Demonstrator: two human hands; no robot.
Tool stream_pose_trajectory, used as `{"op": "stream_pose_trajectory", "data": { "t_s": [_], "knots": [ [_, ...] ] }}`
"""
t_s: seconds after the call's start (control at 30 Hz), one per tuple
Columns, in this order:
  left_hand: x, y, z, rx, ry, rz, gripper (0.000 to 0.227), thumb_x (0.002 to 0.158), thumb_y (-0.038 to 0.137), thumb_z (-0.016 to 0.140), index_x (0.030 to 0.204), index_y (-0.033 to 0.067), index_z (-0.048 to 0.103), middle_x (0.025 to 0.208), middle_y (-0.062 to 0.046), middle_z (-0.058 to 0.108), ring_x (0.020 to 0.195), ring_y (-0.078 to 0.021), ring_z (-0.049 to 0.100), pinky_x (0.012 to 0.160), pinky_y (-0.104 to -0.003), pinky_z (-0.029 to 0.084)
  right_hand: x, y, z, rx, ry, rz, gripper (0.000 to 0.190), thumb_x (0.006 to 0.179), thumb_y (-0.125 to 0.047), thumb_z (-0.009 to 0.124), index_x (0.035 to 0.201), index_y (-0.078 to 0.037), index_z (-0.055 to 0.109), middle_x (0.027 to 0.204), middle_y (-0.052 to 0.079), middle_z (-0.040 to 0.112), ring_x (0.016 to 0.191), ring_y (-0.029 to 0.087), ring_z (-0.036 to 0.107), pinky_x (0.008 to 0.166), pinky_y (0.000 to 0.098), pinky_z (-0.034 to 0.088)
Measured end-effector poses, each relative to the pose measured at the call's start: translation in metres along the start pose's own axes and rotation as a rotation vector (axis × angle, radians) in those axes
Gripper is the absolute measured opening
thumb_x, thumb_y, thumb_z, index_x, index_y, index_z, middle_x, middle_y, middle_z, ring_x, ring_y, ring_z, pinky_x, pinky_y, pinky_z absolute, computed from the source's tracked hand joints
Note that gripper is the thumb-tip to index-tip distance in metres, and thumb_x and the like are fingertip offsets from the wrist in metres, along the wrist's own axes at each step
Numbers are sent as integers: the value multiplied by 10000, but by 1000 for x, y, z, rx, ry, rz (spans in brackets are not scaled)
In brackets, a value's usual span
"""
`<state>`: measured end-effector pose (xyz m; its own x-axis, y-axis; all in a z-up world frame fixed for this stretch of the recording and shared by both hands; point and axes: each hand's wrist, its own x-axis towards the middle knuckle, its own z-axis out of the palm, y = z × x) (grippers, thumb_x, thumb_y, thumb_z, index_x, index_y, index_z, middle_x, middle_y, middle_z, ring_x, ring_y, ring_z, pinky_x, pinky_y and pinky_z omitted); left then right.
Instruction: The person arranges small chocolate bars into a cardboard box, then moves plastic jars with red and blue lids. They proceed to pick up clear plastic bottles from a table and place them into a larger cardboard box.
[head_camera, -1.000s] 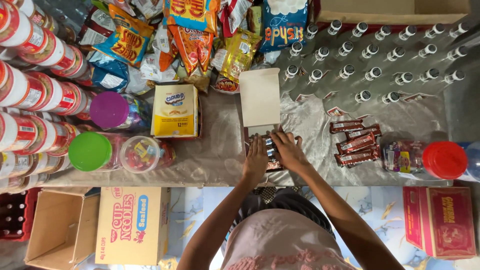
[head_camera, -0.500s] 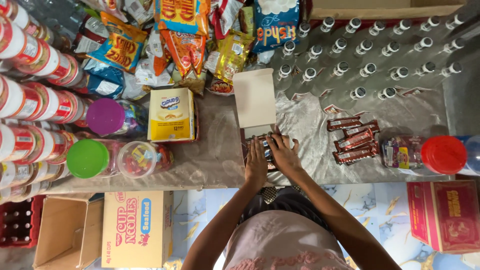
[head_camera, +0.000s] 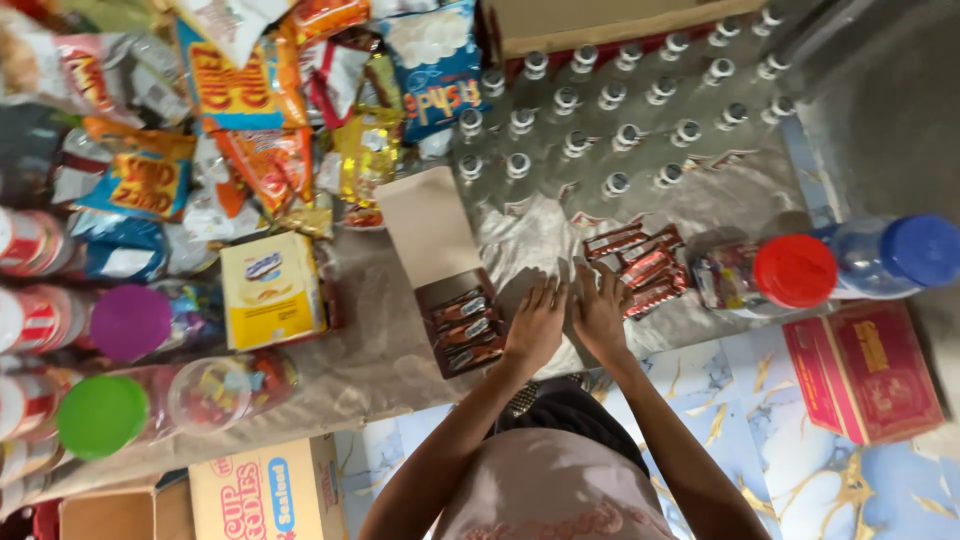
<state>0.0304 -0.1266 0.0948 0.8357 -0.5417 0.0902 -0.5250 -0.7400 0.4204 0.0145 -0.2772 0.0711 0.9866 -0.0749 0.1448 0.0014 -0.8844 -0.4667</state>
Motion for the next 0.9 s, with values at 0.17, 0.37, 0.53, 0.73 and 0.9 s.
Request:
{"op": "stream_pose_trajectory", "data": {
  "t_s": [0.17,0.37,0.53,0.73,0.9],
  "knots": [
    [35,8,43,-127,-61,127,468,858,43,610,1321,-3,564,1341,-183,605,1330,-341,535,1133,-443,421,9,48,-16,21,14,103,579,857,-69,633,1429,-124,563,1456,112,482,1349,358,410,1046,638,257],
    [81,17,71,-120,-84,56,447,855,6,580,1301,20,595,1383,-194,581,1357,-359,503,1122,-445,401,30,96,-22,-17,28,104,669,741,-24,684,1393,-130,580,1473,102,497,1328,346,428,1043,582,261],
    [107,3,113,-69,0,50,559,794,-39,576,1352,-8,572,1419,-191,555,1384,-357,474,1205,-490,309,50,128,-11,0,58,26,726,804,-21,677,1509,-90,516,1548,104,495,1333,331,444,1064,591,279],
    [123,-10,141,-7,-38,-39,529,801,-52,556,1328,-3,580,1409,-215,529,1362,-389,436,1169,-444,331,74,131,-12,-101,-143,205,683,770,-86,723,1424,-131,530,1473,71,512,1345,331,414,1012,731,244],
    [125,-18,152,-253,65,-124,386,935,-35,548,1286,104,632,1411,-128,589,1368,-332,511,1154,-438,434,75,152,8,-118,-134,193,543,838,-93,714,1360,-130,571,1426,79,548,1341,363,418,1026,750,244]
  ]
}}
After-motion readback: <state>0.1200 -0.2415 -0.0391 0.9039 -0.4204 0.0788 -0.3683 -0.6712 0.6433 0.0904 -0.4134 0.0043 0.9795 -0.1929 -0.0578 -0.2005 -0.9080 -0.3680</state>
